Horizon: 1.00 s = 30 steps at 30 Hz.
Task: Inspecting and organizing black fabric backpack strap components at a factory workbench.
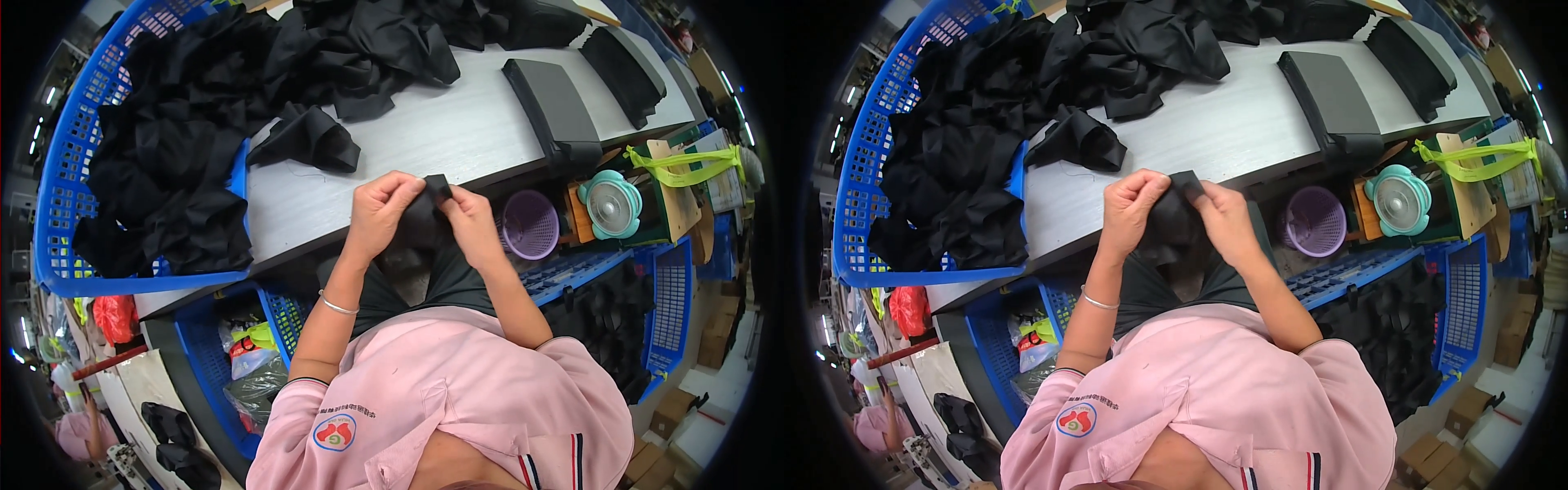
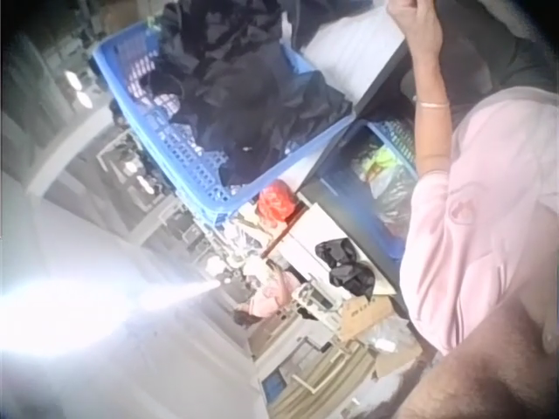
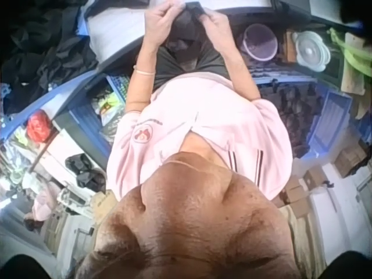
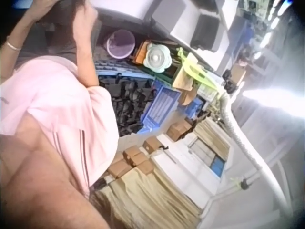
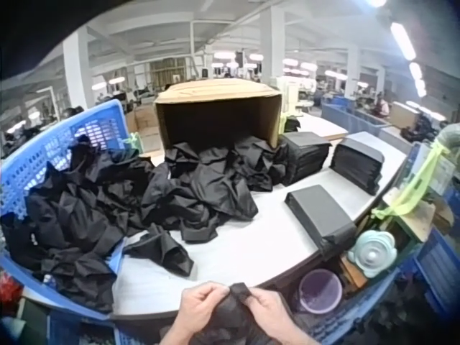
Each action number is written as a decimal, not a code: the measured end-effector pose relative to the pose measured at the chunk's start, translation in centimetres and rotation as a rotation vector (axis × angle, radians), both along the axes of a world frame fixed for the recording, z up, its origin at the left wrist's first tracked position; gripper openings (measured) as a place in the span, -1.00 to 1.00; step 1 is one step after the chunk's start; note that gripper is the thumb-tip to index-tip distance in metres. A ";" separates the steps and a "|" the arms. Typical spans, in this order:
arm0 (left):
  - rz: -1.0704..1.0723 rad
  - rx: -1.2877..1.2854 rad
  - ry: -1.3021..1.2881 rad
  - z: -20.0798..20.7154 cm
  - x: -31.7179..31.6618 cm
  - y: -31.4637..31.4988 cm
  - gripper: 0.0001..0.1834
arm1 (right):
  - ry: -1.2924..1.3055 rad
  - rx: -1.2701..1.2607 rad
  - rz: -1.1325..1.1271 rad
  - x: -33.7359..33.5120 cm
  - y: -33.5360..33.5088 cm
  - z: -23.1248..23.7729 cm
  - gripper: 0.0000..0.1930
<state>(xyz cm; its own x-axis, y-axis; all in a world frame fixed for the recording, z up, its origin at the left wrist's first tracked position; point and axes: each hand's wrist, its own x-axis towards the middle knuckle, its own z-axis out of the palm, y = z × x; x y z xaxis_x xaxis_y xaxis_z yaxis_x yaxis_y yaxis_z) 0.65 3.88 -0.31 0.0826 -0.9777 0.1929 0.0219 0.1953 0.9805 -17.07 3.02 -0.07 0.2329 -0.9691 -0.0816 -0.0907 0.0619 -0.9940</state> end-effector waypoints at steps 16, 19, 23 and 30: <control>-0.766 0.634 0.984 -7.9 -2.2 5.9 -0.67 | -0.294 0.267 0.274 3.1 0.0 -2.6 -0.64; -0.766 0.485 0.762 -7.2 -1.4 5.4 -0.71 | -0.306 0.386 0.413 4.2 0.9 -4.4 -0.66; -0.446 -0.216 -0.383 -5.3 -0.8 4.4 -0.73 | 0.019 -0.283 0.471 3.5 2.6 -6.5 -0.73; -0.238 -0.297 -0.130 0.2 -2.6 3.1 -0.45 | -0.183 0.005 0.542 2.8 4.7 -9.3 -0.68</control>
